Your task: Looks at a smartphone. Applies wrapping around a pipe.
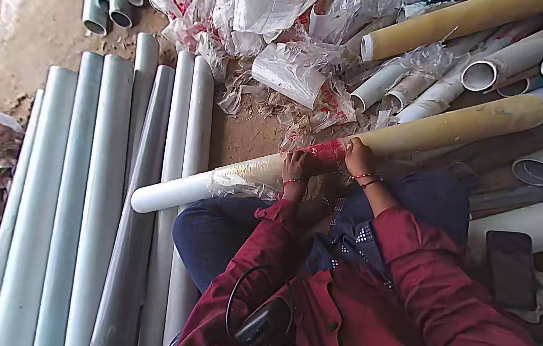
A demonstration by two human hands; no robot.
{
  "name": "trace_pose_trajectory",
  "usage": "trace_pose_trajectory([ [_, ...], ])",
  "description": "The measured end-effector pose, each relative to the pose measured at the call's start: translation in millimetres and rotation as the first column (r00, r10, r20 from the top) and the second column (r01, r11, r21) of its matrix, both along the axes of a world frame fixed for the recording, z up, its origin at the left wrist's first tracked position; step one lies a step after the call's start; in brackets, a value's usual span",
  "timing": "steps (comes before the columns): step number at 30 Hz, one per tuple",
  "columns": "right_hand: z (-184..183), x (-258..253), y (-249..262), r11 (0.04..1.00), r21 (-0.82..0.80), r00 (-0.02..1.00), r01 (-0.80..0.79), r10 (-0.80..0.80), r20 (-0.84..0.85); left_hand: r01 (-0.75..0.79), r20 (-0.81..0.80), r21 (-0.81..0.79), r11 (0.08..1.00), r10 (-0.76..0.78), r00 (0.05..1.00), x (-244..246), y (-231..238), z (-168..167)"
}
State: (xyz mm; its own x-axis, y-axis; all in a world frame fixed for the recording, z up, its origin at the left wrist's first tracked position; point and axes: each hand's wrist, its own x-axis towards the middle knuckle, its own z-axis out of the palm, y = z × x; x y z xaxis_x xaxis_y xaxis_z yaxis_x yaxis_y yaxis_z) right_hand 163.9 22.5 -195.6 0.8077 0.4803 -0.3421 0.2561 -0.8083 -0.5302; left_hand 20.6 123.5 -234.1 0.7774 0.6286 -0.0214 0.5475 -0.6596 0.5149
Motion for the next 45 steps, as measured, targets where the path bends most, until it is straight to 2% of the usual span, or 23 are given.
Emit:
trace_pose_trajectory([
  [4,-17.0,-1.9,10.9,0.997,-0.052,0.996,-0.056,0.059,0.065,0.023,-0.088,0.018,1.000,-0.022,0.996,8.0,3.2,6.0],
  [7,-17.6,1.9,15.1,0.991,-0.095,0.992,-0.099,0.105,0.071,0.122,-0.164,0.006,0.993,-0.119,0.979,-2.0,-21.3,11.7],
  [9,-20.8,3.4,16.3,0.991,-0.080,0.991,-0.103,0.109,0.082,0.320,-0.069,0.052,0.946,-0.316,0.946,-19.3,-58.8,6.3],
  [10,-22.2,4.5,15.6,0.992,-0.052,0.990,-0.111,0.115,0.087,0.432,0.013,0.099,0.897,-0.435,0.900,-28.0,-77.9,-0.2],
  [11,-24.1,5.7,15.1,0.992,-0.015,0.988,-0.126,0.127,0.092,0.495,0.108,0.185,0.849,-0.518,0.848,-32.0,-90.3,-9.0],
  [12,-25.9,7.2,16.9,0.989,0.026,0.986,-0.142,0.139,0.091,0.494,0.163,0.250,0.833,-0.539,0.826,-29.4,-90.7,-13.3],
  [13,-27.4,7.9,20.2,0.986,0.057,0.984,-0.159,0.154,0.087,0.443,0.176,0.251,0.861,-0.490,0.854,-23.1,-80.6,-9.8],
  [15,-26.6,7.1,23.5,0.983,0.051,0.984,-0.177,0.177,0.015,0.221,0.134,0.133,0.966,-0.238,0.962,-4.7,-49.0,10.7],
  [17,-17.3,11.0,24.1,0.983,0.003,0.980,-0.184,0.184,-0.077,0.041,0.137,0.033,0.999,-0.045,0.990,15.7,-12.8,27.7],
  [19,-14.5,13.4,21.5,0.988,0.018,0.979,-0.154,0.155,-0.129,-0.004,0.202,-0.058,0.998,0.015,0.979,23.3,9.2,32.1],
  [21,-18.6,13.0,15.5,0.989,0.106,0.978,-0.104,0.121,-0.172,-0.035,0.309,-0.200,0.979,0.097,0.946,23.3,12.9,27.1],
  [23,-20.6,10.2,11.1,0.982,0.178,0.978,-0.056,0.090,-0.186,-0.093,0.389,-0.381,0.920,0.251,0.887,21.0,3.1,26.6],
  [25,-21.1,3.3,10.4,0.986,0.165,0.984,-0.026,0.055,-0.171,-0.125,0.410,-0.499,0.857,0.361,0.838,13.4,-6.7,23.8],
  [28,-14.2,-1.8,11.9,0.992,0.123,0.986,-0.018,0.038,-0.165,-0.138,0.395,-0.484,0.864,0.356,0.847,0.7,-3.7,11.0],
  [32,-9.5,-1.8,12.8,0.993,0.117,0.982,-0.026,0.047,-0.181,-0.208,0.235,-0.438,0.874,0.335,0.912,-9.3,10.7,10.8],
  [36,5.6,3.5,11.8,0.997,0.003,0.967,-0.081,0.079,-0.241,-0.123,0.192,-0.579,0.806,0.281,0.940,-19.2,15.6,11.3],
  [39,16.0,3.6,11.2,0.995,-0.021,0.968,-0.096,0.088,-0.237,-0.139,0.198,-0.593,0.793,0.311,0.929,-19.8,1.2,13.7],
  [43,13.1,2.6,14.6,0.994,-0.030,0.971,-0.105,0.096,-0.220,-0.231,0.012,-0.412,0.881,0.259,0.966,-10.0,-6.9,9.0],
  [45,11.7,1.1,15.2,0.993,-0.030,0.969,-0.114,0.105,-0.223,-0.224,-0.023,-0.315,0.922,0.228,0.973,-7.4,-8.0,3.3],
])
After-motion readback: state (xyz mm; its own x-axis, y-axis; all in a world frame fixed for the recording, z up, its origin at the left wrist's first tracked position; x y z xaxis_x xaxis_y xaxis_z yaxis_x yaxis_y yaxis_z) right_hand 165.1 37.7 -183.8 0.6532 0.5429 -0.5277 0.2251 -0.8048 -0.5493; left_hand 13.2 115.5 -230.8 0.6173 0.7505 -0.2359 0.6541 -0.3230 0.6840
